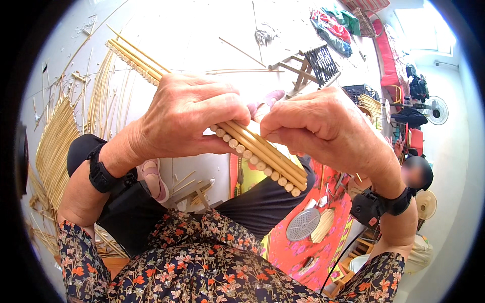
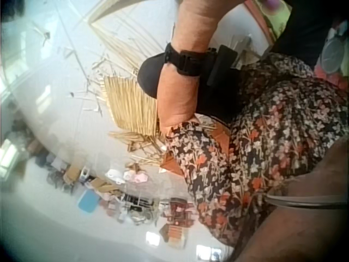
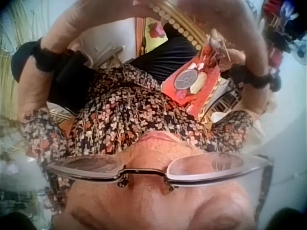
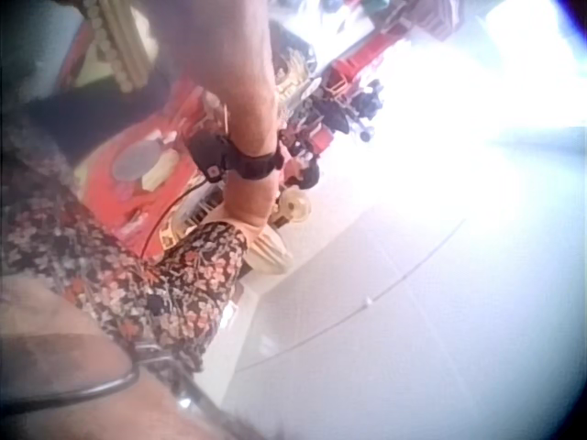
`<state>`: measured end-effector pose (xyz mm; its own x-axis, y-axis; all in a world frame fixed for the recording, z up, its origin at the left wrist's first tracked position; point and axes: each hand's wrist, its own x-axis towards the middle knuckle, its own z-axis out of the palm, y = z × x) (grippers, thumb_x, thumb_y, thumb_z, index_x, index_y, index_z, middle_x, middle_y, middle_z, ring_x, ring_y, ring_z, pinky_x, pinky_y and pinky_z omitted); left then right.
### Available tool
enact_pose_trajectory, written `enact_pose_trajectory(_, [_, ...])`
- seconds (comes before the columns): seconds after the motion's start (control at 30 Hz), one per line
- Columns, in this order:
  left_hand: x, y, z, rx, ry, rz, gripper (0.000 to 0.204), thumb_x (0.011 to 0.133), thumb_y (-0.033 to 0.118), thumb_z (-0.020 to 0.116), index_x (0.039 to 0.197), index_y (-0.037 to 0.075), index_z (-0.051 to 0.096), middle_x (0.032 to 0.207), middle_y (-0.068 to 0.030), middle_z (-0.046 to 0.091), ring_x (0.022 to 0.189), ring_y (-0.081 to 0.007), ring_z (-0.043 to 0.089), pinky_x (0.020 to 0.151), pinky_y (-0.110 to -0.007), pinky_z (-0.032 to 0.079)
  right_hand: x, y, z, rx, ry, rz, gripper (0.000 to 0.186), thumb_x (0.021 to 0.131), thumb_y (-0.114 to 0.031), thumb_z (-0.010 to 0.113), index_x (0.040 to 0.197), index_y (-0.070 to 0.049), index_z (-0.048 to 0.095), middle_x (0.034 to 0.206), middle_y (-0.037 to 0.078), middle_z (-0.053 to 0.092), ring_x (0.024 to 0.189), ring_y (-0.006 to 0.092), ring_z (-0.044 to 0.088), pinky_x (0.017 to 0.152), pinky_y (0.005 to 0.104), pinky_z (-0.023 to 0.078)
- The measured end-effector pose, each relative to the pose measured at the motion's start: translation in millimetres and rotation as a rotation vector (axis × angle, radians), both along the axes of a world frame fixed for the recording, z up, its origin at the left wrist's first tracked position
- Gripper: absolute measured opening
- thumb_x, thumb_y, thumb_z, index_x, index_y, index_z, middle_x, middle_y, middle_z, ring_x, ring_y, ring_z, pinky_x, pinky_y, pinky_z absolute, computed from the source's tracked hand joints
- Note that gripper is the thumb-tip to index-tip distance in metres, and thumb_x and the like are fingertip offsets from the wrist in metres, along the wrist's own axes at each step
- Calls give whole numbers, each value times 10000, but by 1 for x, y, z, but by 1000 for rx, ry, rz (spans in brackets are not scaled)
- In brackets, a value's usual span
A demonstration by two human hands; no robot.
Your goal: The person assembles a bamboo mat by threading string through rows of thin wooden rods using a needle, wearing a thimble for protection, and using pliers to cut off excess material.
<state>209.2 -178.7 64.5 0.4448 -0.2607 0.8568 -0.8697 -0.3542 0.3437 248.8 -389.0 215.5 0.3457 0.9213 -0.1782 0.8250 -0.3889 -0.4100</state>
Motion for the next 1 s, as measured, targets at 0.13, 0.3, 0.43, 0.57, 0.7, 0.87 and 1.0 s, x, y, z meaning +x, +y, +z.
enact_pose_trajectory(0.13, [-1, 1, -1, 6, 7, 12, 412, 564, 235, 890, 888, 143, 653, 828, -7, 681, 759, -229, 694, 630, -352, 531, -1, 0, 2, -38, -24, 19, 80, 852, -58, 732, 927, -33, 716, 772, 59, 683, 651, 224, 689, 586, 318, 507])
enact_pose_trajectory(0.3, [1, -1, -5, -8, -4, -7, 393, 579, 218, 890, 884, 145, 653, 820, -3, 673, 741, -227, 686, 615, -350, 521, -2, -5, -4, 16, -82, 35, 107, 815, -42, 731, 921, -41, 714, 767, 61, 680, 640, 240, 678, 562, 326, 496])
enact_pose_trajectory(0.43, [1, -1, -5, -13, -23, -1, 387, 585, 201, 889, 886, 146, 653, 817, -5, 671, 737, -230, 685, 615, -351, 516, -5, -4, -2, -26, -134, 54, 113, 807, -33, 730, 917, -45, 711, 754, 63, 670, 630, 243, 668, 549, 332, 487])
enact_pose_trajectory(0.57, [2, 0, -6, -20, 2, -17, 383, 584, 191, 885, 882, 143, 649, 815, -9, 669, 735, -237, 682, 616, -354, 516, -5, -1, 0, -59, -164, 79, 122, 817, -36, 727, 937, -51, 709, 724, 57, 647, 619, 246, 658, 548, 340, 484])
enact_pose_trajectory(0.7, [1, 0, -4, -21, 7, -11, 378, 585, 182, 880, 878, 135, 646, 811, -12, 666, 723, -247, 674, 616, -356, 517, -12, 0, 4, -111, -209, 57, 134, 831, -34, 722, 962, -45, 704, 745, 67, 634, 627, 254, 642, 558, 351, 482])
enact_pose_trajectory(0.87, [2, -2, -5, -33, 3, -14, 368, 587, 175, 876, 869, 132, 643, 795, -15, 654, 709, -250, 665, 607, -359, 515, -12, 0, -3, -39, -143, 34, 176, 831, -11, 726, 1004, -44, 707, 834, 84, 593, 681, 259, 612, 590, 369, 473])
enact_pose_trajectory(1.0, [1, -2, -7, -32, 3, -20, 363, 585, 178, 877, 859, 133, 642, 786, -15, 645, 702, -250, 661, 591, -362, 510, -11, -1, -5, -56, -62, 7, 199, 834, 3, 731, 1025, -48, 710, 850, 83, 548, 722, 267, 593, 624, 377, 468])
